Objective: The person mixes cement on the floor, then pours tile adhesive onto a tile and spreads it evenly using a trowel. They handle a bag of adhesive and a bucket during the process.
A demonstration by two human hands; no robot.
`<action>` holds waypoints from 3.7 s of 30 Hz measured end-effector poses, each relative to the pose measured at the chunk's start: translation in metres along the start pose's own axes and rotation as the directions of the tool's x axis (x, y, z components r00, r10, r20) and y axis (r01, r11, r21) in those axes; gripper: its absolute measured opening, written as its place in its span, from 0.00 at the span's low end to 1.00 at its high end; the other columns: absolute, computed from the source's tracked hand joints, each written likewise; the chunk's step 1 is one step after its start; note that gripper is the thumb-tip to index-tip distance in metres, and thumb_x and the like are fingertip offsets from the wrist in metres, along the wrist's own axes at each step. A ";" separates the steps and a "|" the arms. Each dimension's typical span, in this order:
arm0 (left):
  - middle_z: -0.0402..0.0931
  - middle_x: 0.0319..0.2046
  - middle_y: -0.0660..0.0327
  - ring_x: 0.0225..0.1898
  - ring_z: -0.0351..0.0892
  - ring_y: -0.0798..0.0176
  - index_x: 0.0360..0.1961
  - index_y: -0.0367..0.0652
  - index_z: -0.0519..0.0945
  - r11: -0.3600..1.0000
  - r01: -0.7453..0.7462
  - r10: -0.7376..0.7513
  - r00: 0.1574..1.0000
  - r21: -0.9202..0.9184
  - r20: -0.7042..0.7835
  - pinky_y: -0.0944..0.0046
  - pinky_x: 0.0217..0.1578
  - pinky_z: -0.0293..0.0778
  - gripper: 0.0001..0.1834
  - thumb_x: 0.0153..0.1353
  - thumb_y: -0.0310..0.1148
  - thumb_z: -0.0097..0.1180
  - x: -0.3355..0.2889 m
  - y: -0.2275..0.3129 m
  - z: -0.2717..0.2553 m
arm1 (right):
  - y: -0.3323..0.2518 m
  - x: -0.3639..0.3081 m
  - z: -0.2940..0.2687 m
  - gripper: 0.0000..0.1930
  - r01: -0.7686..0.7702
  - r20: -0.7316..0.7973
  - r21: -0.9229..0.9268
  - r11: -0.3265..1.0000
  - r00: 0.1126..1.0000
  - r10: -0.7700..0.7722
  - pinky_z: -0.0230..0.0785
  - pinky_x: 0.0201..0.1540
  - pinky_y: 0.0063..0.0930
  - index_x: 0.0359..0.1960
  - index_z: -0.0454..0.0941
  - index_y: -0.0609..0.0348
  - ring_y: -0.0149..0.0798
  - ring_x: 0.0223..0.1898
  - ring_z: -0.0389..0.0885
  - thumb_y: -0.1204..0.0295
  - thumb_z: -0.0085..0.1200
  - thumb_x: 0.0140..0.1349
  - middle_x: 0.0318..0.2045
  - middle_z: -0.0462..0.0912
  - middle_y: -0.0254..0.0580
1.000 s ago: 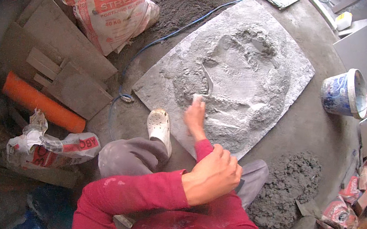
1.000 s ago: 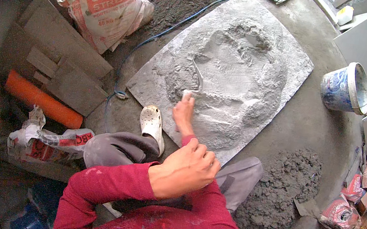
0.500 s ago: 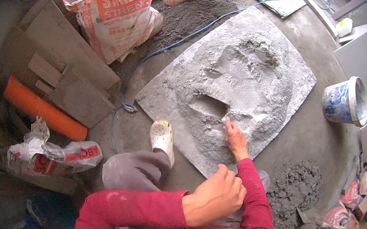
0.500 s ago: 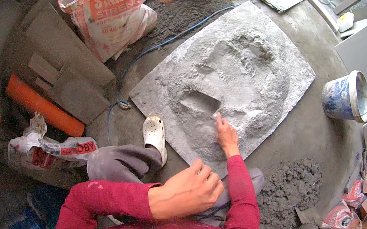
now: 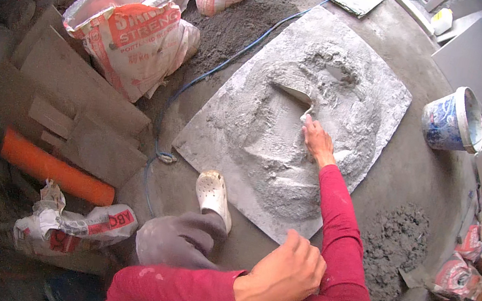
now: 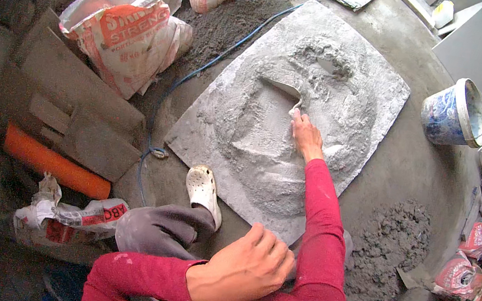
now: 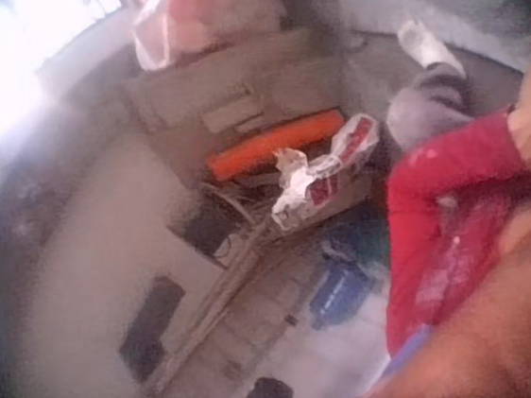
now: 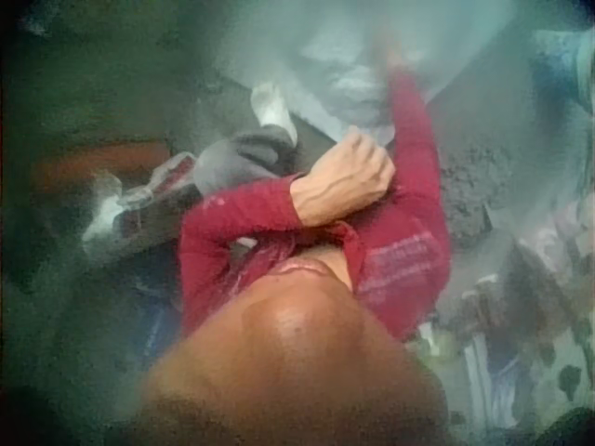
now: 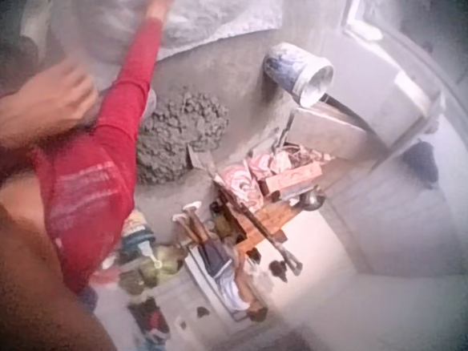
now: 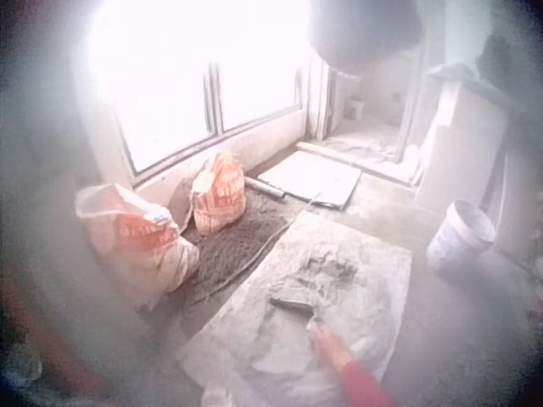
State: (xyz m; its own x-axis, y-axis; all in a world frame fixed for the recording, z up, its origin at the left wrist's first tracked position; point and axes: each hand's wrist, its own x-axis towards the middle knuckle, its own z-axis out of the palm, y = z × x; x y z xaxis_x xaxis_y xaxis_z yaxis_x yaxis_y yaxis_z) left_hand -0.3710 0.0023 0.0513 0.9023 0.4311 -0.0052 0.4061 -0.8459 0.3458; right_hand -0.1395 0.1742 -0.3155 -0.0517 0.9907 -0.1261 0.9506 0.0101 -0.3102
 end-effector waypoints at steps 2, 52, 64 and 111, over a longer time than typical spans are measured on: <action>0.74 0.28 0.59 0.34 0.75 0.58 0.37 0.39 0.78 1.000 0.002 -0.002 1.000 0.004 0.003 0.58 0.39 0.67 0.14 0.58 0.39 0.52 0.001 -0.002 -0.001 | -0.002 0.015 -0.004 0.21 0.000 -0.012 -0.004 1.000 1.000 0.000 0.76 0.40 0.55 0.65 0.65 0.47 0.62 0.39 0.82 0.59 0.45 0.72 0.44 0.79 0.49; 0.71 0.28 0.60 0.33 0.72 0.60 0.39 0.39 0.78 1.000 -0.018 0.018 0.990 -0.006 0.140 0.59 0.39 0.66 0.14 0.55 0.37 0.54 0.007 -0.024 -0.005 | 0.090 0.062 -0.079 0.13 -0.405 -0.249 0.167 0.899 0.865 0.435 0.76 0.46 0.53 0.46 0.81 0.58 0.62 0.45 0.83 0.67 0.55 0.63 0.43 0.85 0.58; 0.72 0.29 0.60 0.33 0.73 0.60 0.39 0.40 0.79 0.995 -0.097 0.096 0.983 -0.002 0.154 0.58 0.38 0.67 0.14 0.55 0.37 0.54 0.016 -0.016 0.003 | 0.123 0.054 -0.075 0.15 -0.415 -0.324 0.316 0.853 0.798 0.508 0.76 0.45 0.53 0.43 0.81 0.65 0.64 0.42 0.83 0.67 0.54 0.61 0.37 0.84 0.65; 0.75 0.30 0.60 0.34 0.76 0.60 0.39 0.41 0.79 0.972 -0.226 0.215 0.965 0.065 0.149 0.58 0.37 0.67 0.14 0.56 0.38 0.54 0.047 0.024 0.022 | -0.042 -0.153 -0.012 0.20 -0.065 0.332 0.934 -0.350 0.520 0.787 0.63 0.18 0.26 0.25 0.72 0.56 0.28 0.15 0.71 0.56 0.51 0.72 0.17 0.73 0.31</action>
State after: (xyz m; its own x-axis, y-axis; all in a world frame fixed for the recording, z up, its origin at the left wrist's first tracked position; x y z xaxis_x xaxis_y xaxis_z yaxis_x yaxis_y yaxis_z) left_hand -0.3159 -0.0049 0.0387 0.9797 0.1874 -0.0709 0.1998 -0.9402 0.2759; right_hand -0.1684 0.0241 -0.2720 0.6202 0.4778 -0.6222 -0.6155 -0.1953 -0.7635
